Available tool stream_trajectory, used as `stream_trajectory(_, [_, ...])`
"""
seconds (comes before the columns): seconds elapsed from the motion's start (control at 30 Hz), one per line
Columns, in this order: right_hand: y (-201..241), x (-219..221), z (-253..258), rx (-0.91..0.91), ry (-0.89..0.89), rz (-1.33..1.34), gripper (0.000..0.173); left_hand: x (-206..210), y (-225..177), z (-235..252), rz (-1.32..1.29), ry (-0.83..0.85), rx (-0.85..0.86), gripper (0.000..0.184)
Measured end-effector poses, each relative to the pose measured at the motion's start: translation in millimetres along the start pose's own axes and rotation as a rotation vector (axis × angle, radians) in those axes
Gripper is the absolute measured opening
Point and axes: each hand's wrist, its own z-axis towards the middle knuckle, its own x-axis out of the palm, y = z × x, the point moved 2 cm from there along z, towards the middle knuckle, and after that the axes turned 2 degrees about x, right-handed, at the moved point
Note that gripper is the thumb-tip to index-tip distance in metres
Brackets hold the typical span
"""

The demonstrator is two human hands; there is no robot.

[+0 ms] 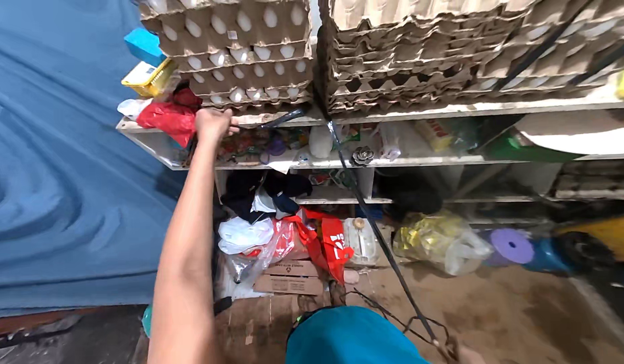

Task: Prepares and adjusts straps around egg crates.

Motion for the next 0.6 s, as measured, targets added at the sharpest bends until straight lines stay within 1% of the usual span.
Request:
stream_trajectory(0.03, [26, -20, 10, -0.098, -0.092, -0.018, 0.057, -8, 4, -1, -0.134, -0.028, -0.033, 0.032])
stream_trajectory(0.07, [61, -44, 19, -0.25, -0.249, -0.009, 0.054, -11, 0, -4, -0.373, -0.044, -0.083, 0.032])
stream_trajectory(0.1, [104, -71, 25, -0.431, -0.418, 0.011, 0.049, -10, -7, -12, -0.623, -0.038, -0.143, 0.039])
stream_trajectory(0.13, [154, -99, 27, -0.607, -0.55, 0.043, 0.044, -5, -14, -17, -0.79, -0.039, -0.179, 0.048])
stream_trajectory(0.17, [208, -128, 23, -0.762, -0.624, 0.095, 0.043, 2, -19, -17, -0.868, -0.049, -0.193, 0.058])
stream_trajectory(0.23, [308, -176, 6, -1.022, -0.686, 0.198, 0.04, 15, -27, -11, -0.898, -0.058, -0.188, 0.074])
stream_trajectory(0.27, [350, -192, 2, -1.121, -0.702, 0.224, 0.037, 18, -31, -10, -0.905, -0.066, -0.188, 0.078])
stream_trajectory(0.3, [389, -205, 2, -1.178, -0.697, 0.227, 0.036, 21, -35, -11, -0.915, -0.08, -0.199, 0.082])
stream_trajectory(0.33, [424, -215, 6, -1.209, -0.686, 0.213, 0.036, 25, -40, -10, -0.938, -0.099, -0.2, 0.082])
stream_trajectory(0.4, [484, -228, 22, -1.182, -0.665, 0.171, 0.042, 37, -45, -8, -1.007, -0.102, -0.166, 0.074])
stream_trajectory(0.43, [508, -231, 31, -1.123, -0.678, 0.15, 0.048, 45, -46, -6, -1.04, -0.103, -0.158, 0.069])
stream_trajectory(0.5, [544, -238, 44, -0.925, -0.731, 0.086, 0.063, 57, -47, 1, -1.054, -0.13, -0.179, 0.063])
stream_trajectory(0.53, [556, -239, 49, -0.807, -0.753, 0.019, 0.063, 59, -48, 3, -1.022, -0.157, -0.217, 0.06])
stream_trajectory(0.6, [572, -243, 53, -0.638, -0.761, -0.137, 0.047, 58, -55, 3, -0.947, -0.163, -0.274, 0.056])
